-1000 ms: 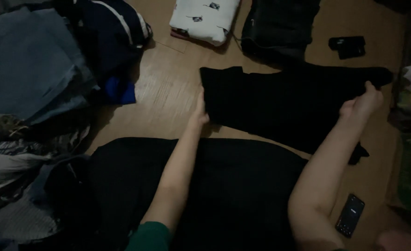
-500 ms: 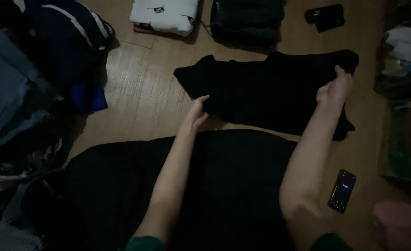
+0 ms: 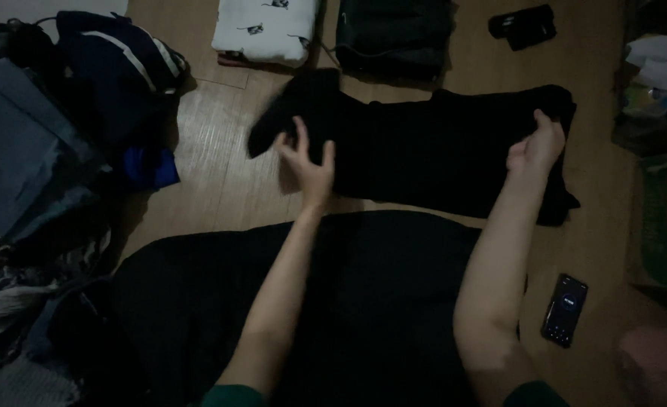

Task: Folding various items of clothing on the floor.

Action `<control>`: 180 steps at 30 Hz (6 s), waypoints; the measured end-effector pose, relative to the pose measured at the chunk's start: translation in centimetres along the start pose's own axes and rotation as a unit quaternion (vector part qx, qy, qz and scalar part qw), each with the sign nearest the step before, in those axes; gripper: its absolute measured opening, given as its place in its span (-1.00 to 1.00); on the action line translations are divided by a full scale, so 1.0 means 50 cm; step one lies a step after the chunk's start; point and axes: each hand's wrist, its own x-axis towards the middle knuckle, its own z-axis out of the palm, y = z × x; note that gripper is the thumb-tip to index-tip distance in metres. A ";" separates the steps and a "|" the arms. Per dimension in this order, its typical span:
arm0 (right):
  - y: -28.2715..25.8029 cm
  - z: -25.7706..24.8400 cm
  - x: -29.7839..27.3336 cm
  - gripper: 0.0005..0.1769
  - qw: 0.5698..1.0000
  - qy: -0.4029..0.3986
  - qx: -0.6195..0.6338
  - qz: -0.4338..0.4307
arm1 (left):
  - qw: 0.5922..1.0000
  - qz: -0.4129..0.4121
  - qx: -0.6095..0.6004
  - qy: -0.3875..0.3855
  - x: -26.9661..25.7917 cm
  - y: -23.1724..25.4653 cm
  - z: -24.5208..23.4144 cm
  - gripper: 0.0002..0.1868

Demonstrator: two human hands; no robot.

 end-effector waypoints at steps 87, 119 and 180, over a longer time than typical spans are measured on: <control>0.351 0.241 -0.252 0.10 0.905 -0.374 -0.071 0.189 | 0.972 0.209 0.102 -0.018 0.143 0.237 0.010 -0.60; 0.279 -0.068 -0.029 -0.56 0.930 -0.093 -0.350 0.061 | 0.934 0.084 0.339 -0.072 0.098 -0.059 -0.205 -0.54; 0.498 0.044 -0.204 -0.18 0.695 -0.215 -0.631 -0.271 | 0.844 0.225 0.478 -0.089 0.042 -0.087 -0.053 -0.38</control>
